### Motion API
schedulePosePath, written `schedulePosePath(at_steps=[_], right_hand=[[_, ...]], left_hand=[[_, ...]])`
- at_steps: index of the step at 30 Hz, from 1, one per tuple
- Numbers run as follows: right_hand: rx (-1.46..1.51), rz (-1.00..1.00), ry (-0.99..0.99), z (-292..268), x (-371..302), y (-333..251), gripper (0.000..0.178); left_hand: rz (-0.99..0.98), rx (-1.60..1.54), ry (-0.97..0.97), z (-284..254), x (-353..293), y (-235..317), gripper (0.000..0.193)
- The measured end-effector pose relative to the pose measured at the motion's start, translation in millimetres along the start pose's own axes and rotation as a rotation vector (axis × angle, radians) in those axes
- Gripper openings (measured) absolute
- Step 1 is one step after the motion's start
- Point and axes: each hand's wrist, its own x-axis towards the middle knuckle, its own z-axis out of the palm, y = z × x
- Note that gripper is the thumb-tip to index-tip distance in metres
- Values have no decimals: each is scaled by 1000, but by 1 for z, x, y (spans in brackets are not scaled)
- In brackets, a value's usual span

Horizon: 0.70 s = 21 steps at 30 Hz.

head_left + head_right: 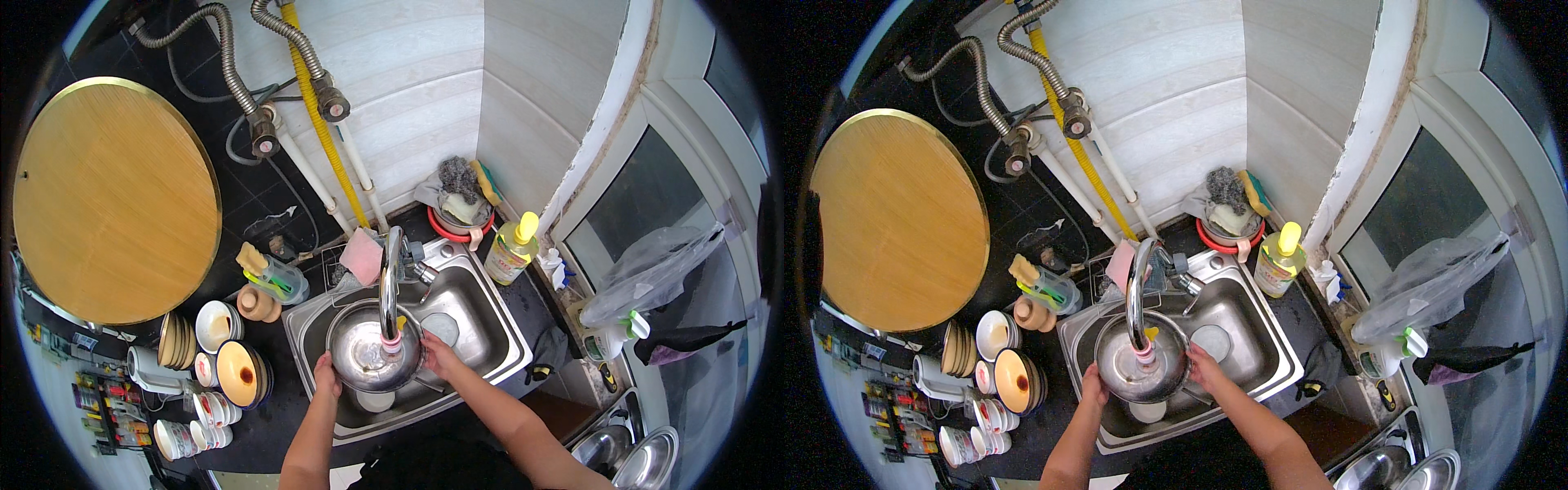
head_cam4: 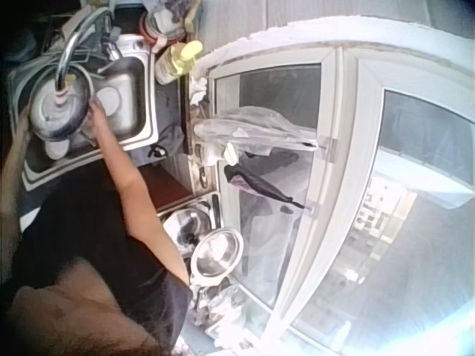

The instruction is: The person washes a metal bowl and a metal ladle in a kitchen sink using a pink sponge and running water. They scrub the items thoroughly and rinse them before placing them in a drying rack next to the sink.

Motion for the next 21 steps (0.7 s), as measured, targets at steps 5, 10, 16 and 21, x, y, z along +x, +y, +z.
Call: schedulePosePath(at_steps=[5, 10, 16, 21], right_hand=[[156, -144, -5, 11, -9, 1, 39], [54, -258, 36, 8, -16, -7, 35], [-67, -310, 78, 10, -30, -11, 34], [-287, -399, 80, 27, -45, -7, 34]], left_hand=[[-63, 15, -69, -3, 6, -15, 33], [-244, 242, -99, 25, -21, -12, 59], [-332, 357, -225, 49, -42, -15, 74], [-241, 607, -206, 52, -58, -1, 84]])
